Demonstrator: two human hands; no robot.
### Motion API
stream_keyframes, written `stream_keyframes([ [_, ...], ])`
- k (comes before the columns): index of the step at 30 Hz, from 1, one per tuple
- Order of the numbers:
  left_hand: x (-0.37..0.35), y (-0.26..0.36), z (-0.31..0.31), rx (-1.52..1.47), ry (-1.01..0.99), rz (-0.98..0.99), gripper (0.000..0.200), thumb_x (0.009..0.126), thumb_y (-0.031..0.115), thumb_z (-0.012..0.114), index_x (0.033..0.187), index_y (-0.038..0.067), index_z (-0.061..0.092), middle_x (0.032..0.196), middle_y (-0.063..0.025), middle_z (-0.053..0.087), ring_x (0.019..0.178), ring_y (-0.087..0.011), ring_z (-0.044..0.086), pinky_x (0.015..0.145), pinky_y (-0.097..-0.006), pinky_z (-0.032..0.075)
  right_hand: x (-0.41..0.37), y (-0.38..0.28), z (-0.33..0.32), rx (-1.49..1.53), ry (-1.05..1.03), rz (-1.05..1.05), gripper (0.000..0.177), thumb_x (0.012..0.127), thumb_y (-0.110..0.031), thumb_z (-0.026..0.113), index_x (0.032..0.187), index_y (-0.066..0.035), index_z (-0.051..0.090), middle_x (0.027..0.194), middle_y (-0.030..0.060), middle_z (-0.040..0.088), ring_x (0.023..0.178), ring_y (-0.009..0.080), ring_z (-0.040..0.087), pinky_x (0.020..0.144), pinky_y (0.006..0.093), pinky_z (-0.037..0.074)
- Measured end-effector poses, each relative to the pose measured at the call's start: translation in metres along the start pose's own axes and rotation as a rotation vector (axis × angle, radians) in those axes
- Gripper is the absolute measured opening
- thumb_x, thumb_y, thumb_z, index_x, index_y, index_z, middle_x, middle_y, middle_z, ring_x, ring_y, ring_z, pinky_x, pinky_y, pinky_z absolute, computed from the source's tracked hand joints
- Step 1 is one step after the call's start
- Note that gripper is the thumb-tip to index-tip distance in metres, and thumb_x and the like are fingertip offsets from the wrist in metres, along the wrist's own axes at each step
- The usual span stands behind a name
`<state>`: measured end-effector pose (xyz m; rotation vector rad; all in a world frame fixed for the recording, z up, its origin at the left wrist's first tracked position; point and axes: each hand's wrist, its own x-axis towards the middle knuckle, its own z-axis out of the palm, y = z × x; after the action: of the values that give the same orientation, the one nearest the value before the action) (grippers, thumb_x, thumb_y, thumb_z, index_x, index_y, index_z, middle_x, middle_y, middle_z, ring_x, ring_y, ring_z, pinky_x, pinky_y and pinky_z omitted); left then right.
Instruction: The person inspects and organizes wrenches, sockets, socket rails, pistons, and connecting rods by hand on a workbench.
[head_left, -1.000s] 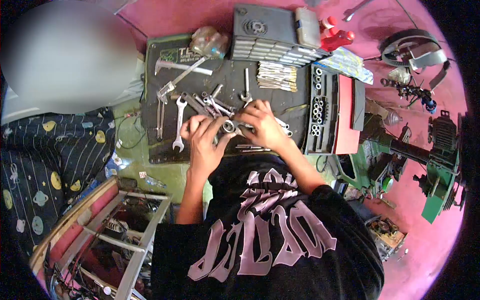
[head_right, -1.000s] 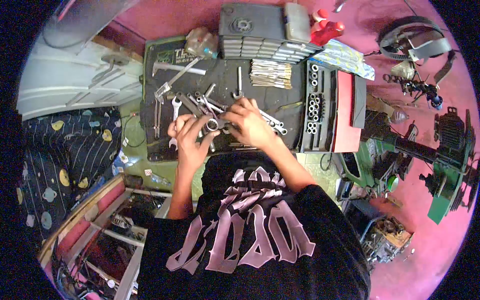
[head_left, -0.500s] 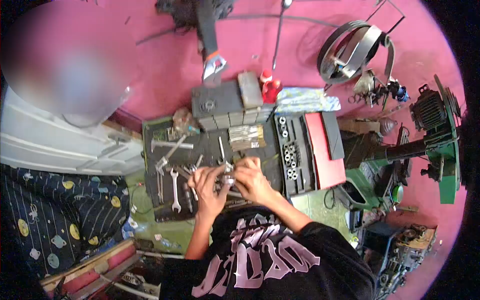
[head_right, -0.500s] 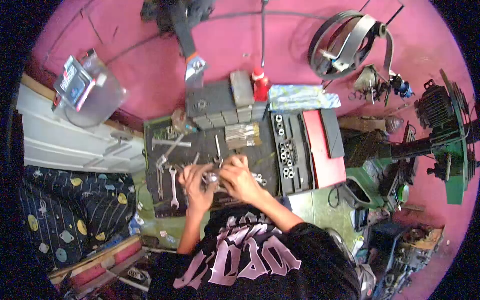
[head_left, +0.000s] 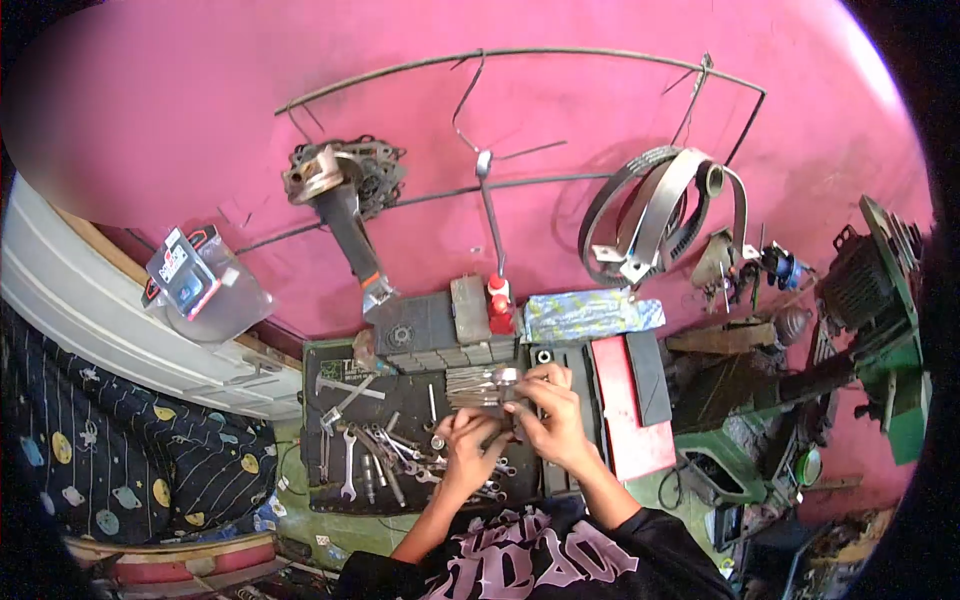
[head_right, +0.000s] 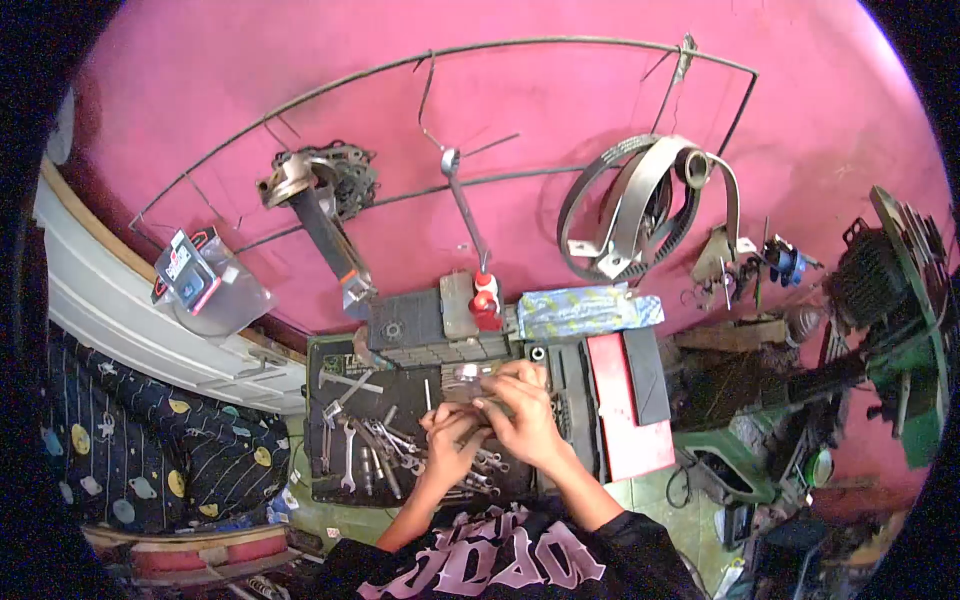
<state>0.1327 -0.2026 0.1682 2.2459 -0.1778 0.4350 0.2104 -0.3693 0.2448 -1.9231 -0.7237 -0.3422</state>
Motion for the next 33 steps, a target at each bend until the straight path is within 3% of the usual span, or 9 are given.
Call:
stream_keyframes([
  [6, 0.070, 0.070, 0.008, 0.039, 0.044, 0.122, 0.018, 0.081, 0.020, 0.085, 0.089, 0.006, 0.076, 0.091, -0.0037, 0.074, 0.103, -0.0217, 0.065, 0.097, -0.0410, 0.035, 0.059, 0.003, -0.069, 0.111, 0.064, 0.039, 0.030, 0.076, 0.003, 0.080, 0.105, 0.002, 0.072, 0.096, 0.0132, 0.070, 0.097, 0.0287, 0.062, 0.089, 0.0385, 0.049],
  [11, 0.119, 0.118, 0.004, 0.032, 0.083, 0.188, 0.014, 0.078, 0.015, 0.084, 0.088, 0.007, 0.078, 0.091, -0.0028, 0.077, 0.100, -0.0218, 0.066, 0.098, -0.0414, 0.034, 0.101, 0.007, -0.106, 0.236, 0.063, -0.042, 0.055, 0.078, 0.006, 0.076, 0.131, 0.004, 0.062, 0.097, 0.0116, 0.070, 0.099, 0.0230, 0.062, 0.089, 0.0354, 0.049],
  [14, 0.144, 0.143, 0.000, 0.075, 0.095, 0.203, 0.014, 0.079, 0.016, 0.083, 0.086, 0.007, 0.077, 0.090, -0.0032, 0.077, 0.100, -0.0225, 0.066, 0.099, -0.0427, 0.034, 0.123, 0.014, -0.117, 0.272, 0.077, -0.141, 0.054, 0.080, 0.006, 0.075, 0.132, 0.005, 0.063, 0.097, 0.0113, 0.070, 0.101, 0.0219, 0.062, 0.091, 0.0345, 0.049],
  [16, 0.157, 0.152, 0.002, 0.084, 0.119, 0.202, 0.013, 0.078, 0.016, 0.082, 0.084, 0.007, 0.076, 0.089, -0.0037, 0.077, 0.099, -0.0231, 0.066, 0.099, -0.0437, 0.033, 0.134, 0.013, -0.121, 0.322, 0.086, -0.115, 0.052, 0.081, 0.006, 0.073, 0.132, 0.005, 0.063, 0.098, 0.0120, 0.071, 0.103, 0.0214, 0.062, 0.094, 0.0346, 0.048],
  [18, 0.168, 0.160, 0.001, 0.088, 0.140, 0.194, 0.012, 0.076, 0.013, 0.081, 0.082, 0.006, 0.074, 0.087, -0.0037, 0.076, 0.099, -0.0231, 0.066, 0.099, -0.0435, 0.033, 0.146, 0.012, -0.124, 0.370, 0.144, -0.094, 0.051, 0.080, 0.005, 0.075, 0.130, 0.001, 0.067, 0.095, 0.0106, 0.075, 0.097, 0.0271, 0.061, 0.090, 0.0402, 0.049],
  [27, 0.194, 0.174, 0.009, 0.129, 0.194, 0.075, 0.012, 0.075, 0.010, 0.078, 0.085, 0.006, 0.074, 0.089, -0.0058, 0.073, 0.101, -0.0231, 0.065, 0.099, -0.0429, 0.032, 0.180, 0.020, -0.122, 0.407, 0.130, -0.109, 0.043, 0.085, 0.004, 0.072, 0.128, 0.001, 0.068, 0.104, 0.0146, 0.076, 0.100, 0.0279, 0.065, 0.090, 0.0387, 0.053],
  [29, 0.195, 0.173, 0.010, 0.118, 0.207, 0.052, 0.011, 0.076, 0.009, 0.078, 0.086, 0.005, 0.074, 0.090, -0.0058, 0.073, 0.101, -0.0232, 0.065, 0.098, -0.0421, 0.033, 0.182, 0.021, -0.120, 0.468, 0.095, -0.016, 0.043, 0.087, 0.004, 0.071, 0.130, 0.001, 0.068, 0.104, 0.0138, 0.076, 0.103, 0.0227, 0.065, 0.097, 0.0364, 0.048],
  [33, 0.198, 0.169, 0.012, 0.143, 0.241, 0.013, 0.012, 0.076, 0.007, 0.078, 0.087, 0.004, 0.074, 0.091, -0.0055, 0.073, 0.101, -0.0231, 0.066, 0.097, -0.0410, 0.034, 0.186, 0.022, -0.113, 0.478, 0.052, 0.047, 0.044, 0.087, 0.004, 0.071, 0.130, 0.001, 0.068, 0.108, 0.0153, 0.074, 0.104, 0.0255, 0.066, 0.095, 0.0378, 0.051],
])
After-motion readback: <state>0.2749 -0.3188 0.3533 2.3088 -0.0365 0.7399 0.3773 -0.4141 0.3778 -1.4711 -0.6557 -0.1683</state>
